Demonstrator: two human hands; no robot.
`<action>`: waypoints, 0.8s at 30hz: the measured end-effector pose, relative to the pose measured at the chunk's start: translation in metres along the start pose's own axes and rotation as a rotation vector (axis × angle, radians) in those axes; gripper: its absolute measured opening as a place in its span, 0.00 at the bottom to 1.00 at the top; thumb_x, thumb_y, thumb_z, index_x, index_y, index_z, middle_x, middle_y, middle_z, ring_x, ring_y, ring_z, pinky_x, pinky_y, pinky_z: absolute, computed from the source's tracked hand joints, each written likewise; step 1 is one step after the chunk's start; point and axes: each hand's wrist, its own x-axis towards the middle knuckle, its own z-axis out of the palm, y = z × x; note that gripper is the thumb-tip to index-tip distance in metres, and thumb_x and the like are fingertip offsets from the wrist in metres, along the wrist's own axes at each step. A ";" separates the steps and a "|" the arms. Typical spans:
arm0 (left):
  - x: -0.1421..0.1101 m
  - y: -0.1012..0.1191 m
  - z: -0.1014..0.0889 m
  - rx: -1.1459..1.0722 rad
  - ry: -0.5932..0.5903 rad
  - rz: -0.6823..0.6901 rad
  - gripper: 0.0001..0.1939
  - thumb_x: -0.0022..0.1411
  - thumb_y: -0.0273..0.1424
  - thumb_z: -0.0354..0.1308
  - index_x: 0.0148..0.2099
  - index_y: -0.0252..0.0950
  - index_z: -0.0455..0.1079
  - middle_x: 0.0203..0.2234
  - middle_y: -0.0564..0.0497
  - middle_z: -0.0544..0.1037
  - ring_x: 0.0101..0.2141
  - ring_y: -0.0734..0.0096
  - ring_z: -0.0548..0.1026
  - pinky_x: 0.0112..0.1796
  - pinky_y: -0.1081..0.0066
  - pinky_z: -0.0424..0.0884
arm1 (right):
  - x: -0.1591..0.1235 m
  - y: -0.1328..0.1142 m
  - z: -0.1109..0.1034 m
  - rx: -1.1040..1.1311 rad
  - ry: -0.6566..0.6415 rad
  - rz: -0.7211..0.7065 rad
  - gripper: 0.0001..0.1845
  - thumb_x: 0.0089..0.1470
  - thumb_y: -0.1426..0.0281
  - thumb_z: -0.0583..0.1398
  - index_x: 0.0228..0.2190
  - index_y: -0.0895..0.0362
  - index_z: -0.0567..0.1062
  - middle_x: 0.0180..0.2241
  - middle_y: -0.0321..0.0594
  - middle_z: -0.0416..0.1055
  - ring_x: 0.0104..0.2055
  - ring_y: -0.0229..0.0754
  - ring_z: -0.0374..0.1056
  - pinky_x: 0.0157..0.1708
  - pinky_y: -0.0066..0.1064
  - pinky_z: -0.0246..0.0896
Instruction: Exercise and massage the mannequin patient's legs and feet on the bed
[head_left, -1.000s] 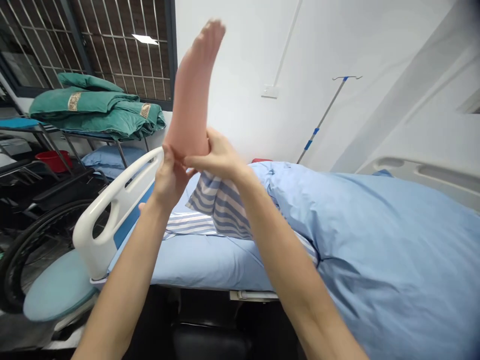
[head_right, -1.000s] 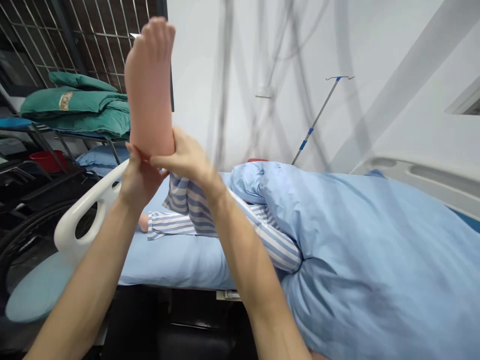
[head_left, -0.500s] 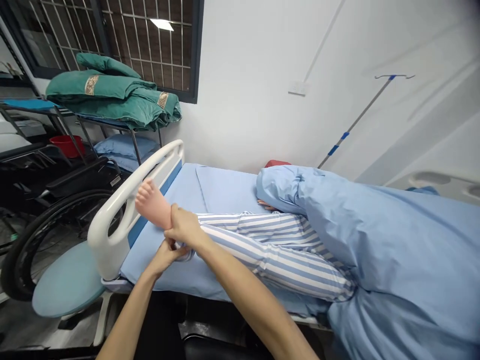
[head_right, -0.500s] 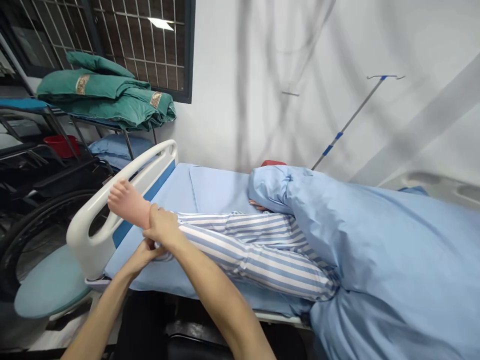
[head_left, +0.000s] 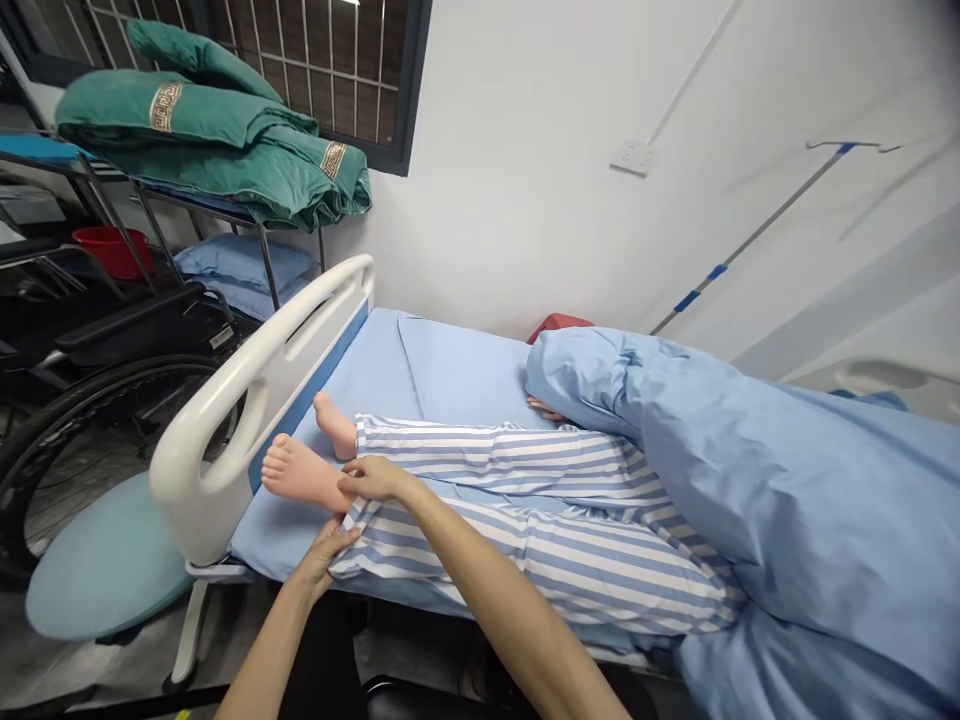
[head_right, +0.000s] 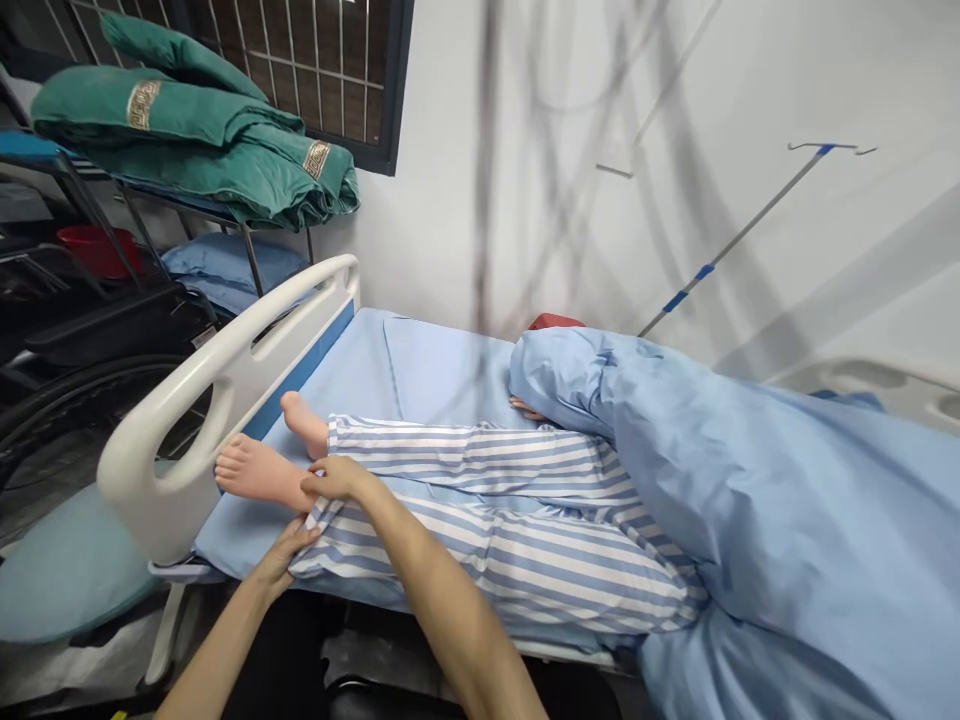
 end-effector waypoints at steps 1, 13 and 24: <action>0.001 0.000 -0.002 0.007 -0.008 -0.014 0.36 0.39 0.31 0.68 0.53 0.34 0.62 0.42 0.42 0.77 0.44 0.54 0.75 0.46 0.60 0.69 | 0.000 0.013 0.002 -0.022 -0.003 0.021 0.11 0.50 0.64 0.58 0.32 0.57 0.77 0.30 0.39 0.74 0.37 0.46 0.68 0.36 0.31 0.59; 0.008 -0.008 -0.021 0.031 0.092 -0.142 0.19 0.46 0.29 0.65 0.42 0.33 0.68 0.29 0.49 0.79 0.33 0.63 0.78 0.36 0.68 0.73 | 0.036 0.037 0.032 0.125 0.314 0.024 0.10 0.47 0.79 0.55 0.26 0.56 0.74 0.28 0.34 0.73 0.36 0.40 0.68 0.37 0.29 0.59; 0.008 -0.009 -0.027 0.013 0.224 -0.149 0.16 0.43 0.24 0.65 0.38 0.34 0.69 0.27 0.51 0.79 0.30 0.66 0.78 0.36 0.67 0.74 | 0.075 0.001 0.052 0.221 0.270 0.029 0.10 0.44 0.80 0.56 0.27 0.56 0.74 0.26 0.31 0.69 0.35 0.37 0.66 0.40 0.28 0.58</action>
